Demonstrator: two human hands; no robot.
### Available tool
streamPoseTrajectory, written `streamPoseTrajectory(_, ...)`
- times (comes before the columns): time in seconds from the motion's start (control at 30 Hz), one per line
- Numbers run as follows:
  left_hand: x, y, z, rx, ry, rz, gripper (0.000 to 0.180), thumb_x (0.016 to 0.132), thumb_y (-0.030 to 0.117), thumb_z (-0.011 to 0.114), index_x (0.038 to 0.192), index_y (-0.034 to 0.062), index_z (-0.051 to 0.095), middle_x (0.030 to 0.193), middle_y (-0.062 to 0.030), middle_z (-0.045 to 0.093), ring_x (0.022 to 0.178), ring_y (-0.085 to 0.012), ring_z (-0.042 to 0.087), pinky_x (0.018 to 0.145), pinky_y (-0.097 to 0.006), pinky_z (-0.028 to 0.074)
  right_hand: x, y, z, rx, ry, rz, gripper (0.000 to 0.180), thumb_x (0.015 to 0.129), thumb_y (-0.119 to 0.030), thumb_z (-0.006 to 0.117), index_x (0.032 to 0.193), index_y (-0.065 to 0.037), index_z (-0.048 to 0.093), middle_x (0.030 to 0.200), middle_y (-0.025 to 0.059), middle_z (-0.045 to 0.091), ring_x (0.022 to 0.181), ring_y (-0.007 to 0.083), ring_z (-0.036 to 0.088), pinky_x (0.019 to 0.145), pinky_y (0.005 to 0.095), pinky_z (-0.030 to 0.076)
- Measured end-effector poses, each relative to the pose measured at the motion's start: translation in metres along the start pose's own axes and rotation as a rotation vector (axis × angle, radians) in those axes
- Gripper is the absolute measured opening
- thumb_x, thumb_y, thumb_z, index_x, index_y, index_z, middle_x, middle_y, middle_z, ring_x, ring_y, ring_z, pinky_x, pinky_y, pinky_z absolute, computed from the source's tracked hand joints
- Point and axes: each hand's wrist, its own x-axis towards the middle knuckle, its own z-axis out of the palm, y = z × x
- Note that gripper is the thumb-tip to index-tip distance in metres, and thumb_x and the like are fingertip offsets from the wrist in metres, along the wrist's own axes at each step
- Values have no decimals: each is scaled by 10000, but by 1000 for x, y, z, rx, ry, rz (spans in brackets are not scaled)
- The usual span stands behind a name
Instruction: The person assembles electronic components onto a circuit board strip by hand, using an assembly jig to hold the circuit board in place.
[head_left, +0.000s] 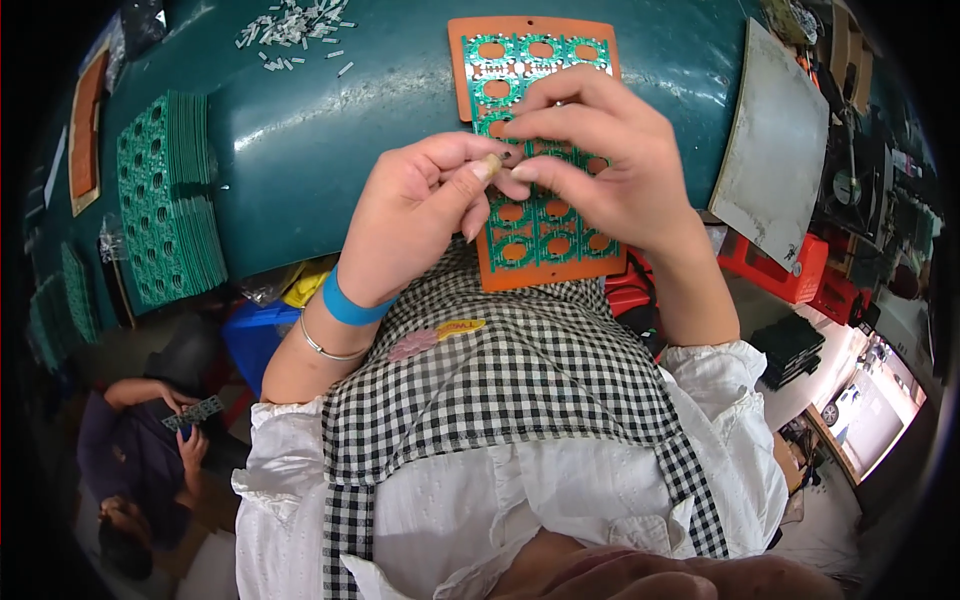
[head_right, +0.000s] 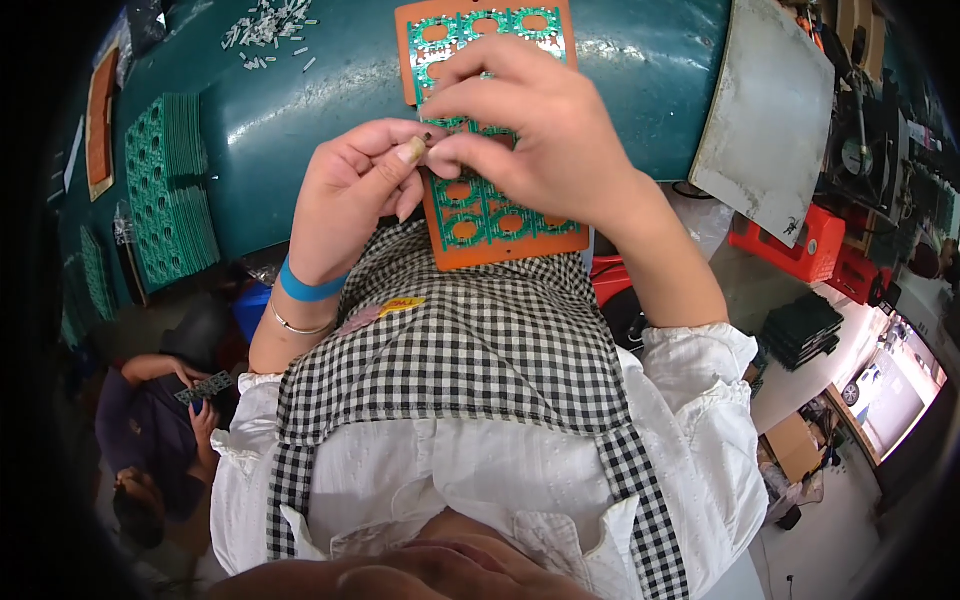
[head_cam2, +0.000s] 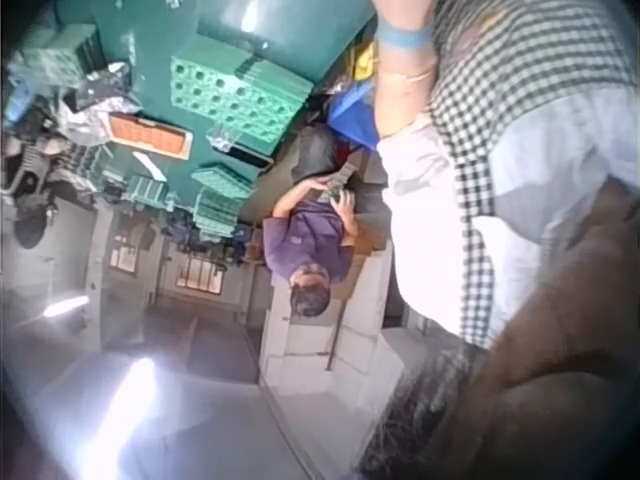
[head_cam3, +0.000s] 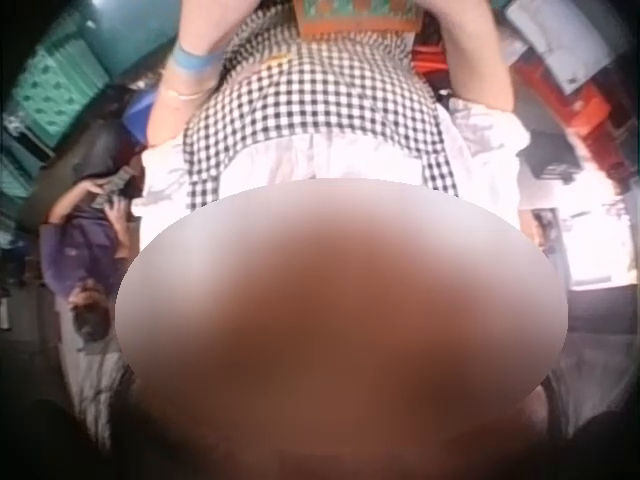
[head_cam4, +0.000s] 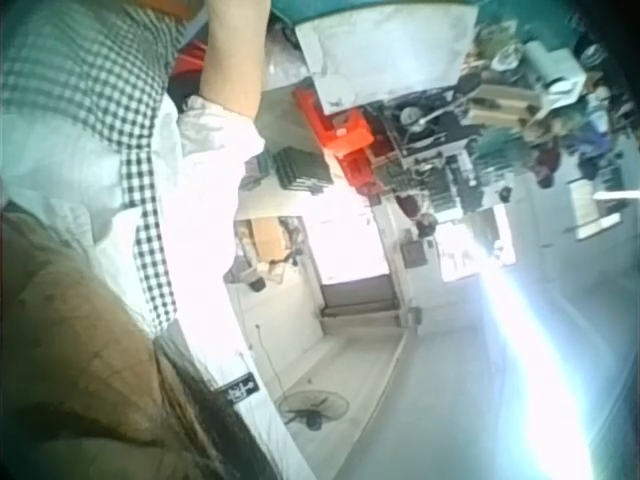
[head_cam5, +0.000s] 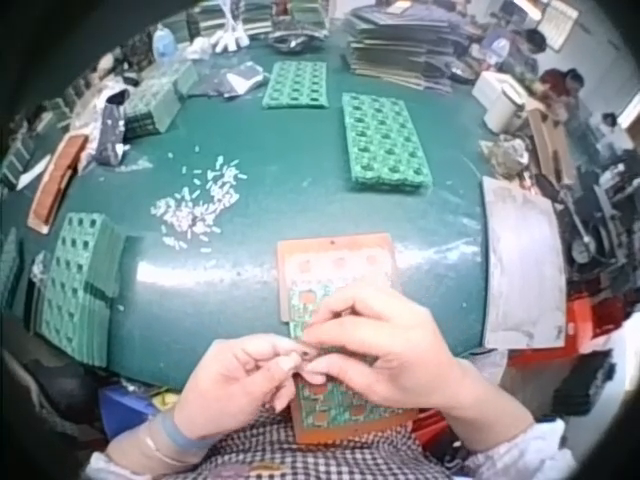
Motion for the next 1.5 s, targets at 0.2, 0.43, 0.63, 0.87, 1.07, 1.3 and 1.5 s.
streamPoseTrajectory(0.2, -3, -6, 5, 84, -9, 48, 185, 953, 65, 485, 1052, -31, 607, 860, -75, 675, 547, -32, 453, 506, -177, 392, -5, 0, 1, 85, 8, -43, 143, 686, 0, 720, 815, -48, 680, 851, 49, 634, 793, 187, 618, 706, 280, 495)
streamPoseTrajectory(0.43, -1, -5, 0, 65, 19, 50, 188, 957, 75, 488, 1043, -41, 608, 873, -85, 673, 545, -29, 429, 511, -164, 370, -27, 12, -20, 82, 19, 285, 110, 701, 19, 716, 795, -14, 669, 890, 53, 642, 854, 184, 618, 752, 296, 492)
streamPoseTrajectory(0.63, 1, -4, 1, 30, 19, 6, 186, 956, 90, 503, 1031, -44, 608, 834, -69, 658, 543, -19, 393, 500, -160, 331, -33, 20, -12, -125, 28, 246, 104, 682, 12, 708, 769, -1, 653, 902, 58, 634, 880, 232, 606, 759, 326, 491)
streamPoseTrajectory(0.87, 0, -3, 0, -23, 28, -13, 175, 950, 105, 525, 1000, -37, 614, 762, -31, 638, 546, -6, 379, 491, -158, 298, -33, 18, -11, -155, 30, 227, 105, 677, 4, 709, 767, -2, 657, 891, 55, 631, 868, 233, 608, 745, 329, 493)
streamPoseTrajectory(1.07, -1, -2, 1, -11, 23, -28, 175, 949, 106, 528, 1001, -36, 614, 766, -26, 640, 554, -1, 376, 497, -154, 298, -31, 17, -11, -203, 1, 197, 125, 695, 47, 702, 809, 16, 662, 886, 64, 632, 824, 186, 607, 703, 278, 489)
streamPoseTrajectory(1.3, -2, -3, 0, 9, 20, -43, 179, 940, 117, 548, 1005, -31, 624, 777, -22, 647, 569, 4, 393, 506, -153, 309, -25, 19, -3, -182, 32, 74, 101, 685, 56, 682, 770, 12, 650, 820, 51, 609, 767, 203, 640, 647, 306, 526)
streamPoseTrajectory(1.5, -3, -6, -3, 68, 14, -31, 164, 927, 106, 563, 1003, -18, 637, 809, -38, 670, 626, -14, 492, 553, -170, 380, -26, 15, -3, -173, 44, 77, 120, 669, 57, 692, 773, 10, 653, 805, 53, 605, 765, 197, 644, 649, 309, 531)
